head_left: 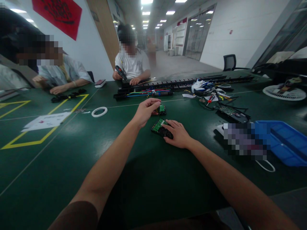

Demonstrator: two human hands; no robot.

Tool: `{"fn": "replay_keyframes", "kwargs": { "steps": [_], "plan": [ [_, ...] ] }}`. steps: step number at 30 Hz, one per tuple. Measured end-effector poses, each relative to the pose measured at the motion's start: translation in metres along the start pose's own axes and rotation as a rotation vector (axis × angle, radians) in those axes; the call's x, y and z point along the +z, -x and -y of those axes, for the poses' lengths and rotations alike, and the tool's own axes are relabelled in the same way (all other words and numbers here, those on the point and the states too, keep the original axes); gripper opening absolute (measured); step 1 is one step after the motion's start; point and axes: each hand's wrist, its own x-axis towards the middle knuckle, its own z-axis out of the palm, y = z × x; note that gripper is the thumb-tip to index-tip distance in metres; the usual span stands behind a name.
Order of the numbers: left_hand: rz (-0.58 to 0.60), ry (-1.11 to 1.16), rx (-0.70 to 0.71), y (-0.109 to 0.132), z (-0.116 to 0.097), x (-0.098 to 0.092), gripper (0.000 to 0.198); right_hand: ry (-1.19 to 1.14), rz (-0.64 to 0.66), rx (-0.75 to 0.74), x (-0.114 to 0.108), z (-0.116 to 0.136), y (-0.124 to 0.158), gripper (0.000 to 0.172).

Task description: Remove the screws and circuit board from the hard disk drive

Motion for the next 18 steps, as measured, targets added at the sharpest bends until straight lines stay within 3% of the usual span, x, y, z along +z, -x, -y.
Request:
{"fn": "replay_keyframes", "kwargs": {
  "steps": [10,18],
  "plan": [
    [-0.027,0.094,-0.014,-0.0001,-0.0012,0.001,0.012,-0.009,-0.006,-0.001,-0.0002,0.0005,0.0,0.07],
    [-0.077,0.05,-0.025,-0.0001,-0.0045,0.0024,0.014,-0.011,-0.014,-0.007,0.001,-0.0008,-0.0002,0.069]
  ]
}}
